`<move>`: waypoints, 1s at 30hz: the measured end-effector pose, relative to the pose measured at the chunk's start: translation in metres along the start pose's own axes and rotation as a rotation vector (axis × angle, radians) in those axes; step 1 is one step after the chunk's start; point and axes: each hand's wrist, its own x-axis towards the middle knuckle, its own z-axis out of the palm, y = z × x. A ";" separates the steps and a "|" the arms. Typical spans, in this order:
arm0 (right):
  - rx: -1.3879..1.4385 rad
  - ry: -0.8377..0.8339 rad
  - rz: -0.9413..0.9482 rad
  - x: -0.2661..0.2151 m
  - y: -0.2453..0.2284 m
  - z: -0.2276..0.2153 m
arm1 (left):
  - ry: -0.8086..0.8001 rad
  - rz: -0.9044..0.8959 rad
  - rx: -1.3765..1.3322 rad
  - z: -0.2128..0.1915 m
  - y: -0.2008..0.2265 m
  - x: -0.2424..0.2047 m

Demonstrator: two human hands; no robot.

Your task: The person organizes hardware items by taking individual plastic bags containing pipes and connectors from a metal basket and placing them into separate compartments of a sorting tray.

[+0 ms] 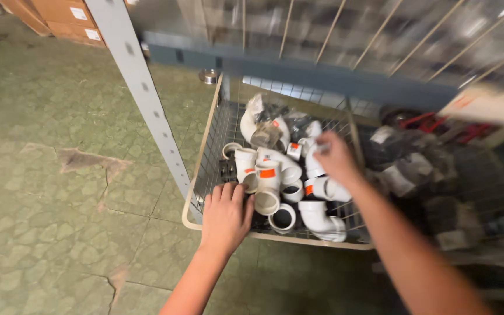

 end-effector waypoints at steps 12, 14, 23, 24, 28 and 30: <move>-0.536 -0.116 0.062 0.225 0.148 0.108 | 0.040 0.074 0.030 0.018 -0.006 -0.006; -0.613 -0.129 0.069 0.236 0.164 0.119 | 0.127 0.084 0.036 0.021 -0.005 -0.007; -0.967 -0.307 0.191 0.174 0.055 0.114 | 0.098 0.077 0.008 0.015 -0.002 -0.006; -0.969 -0.307 0.186 0.177 0.059 0.115 | 0.101 0.073 0.008 0.014 -0.001 -0.006; -0.915 -0.305 0.269 0.174 0.054 0.110 | 0.049 0.087 0.078 0.009 0.000 -0.005; -0.842 -0.323 0.303 0.171 0.046 0.095 | 0.033 0.089 0.070 0.008 0.001 -0.005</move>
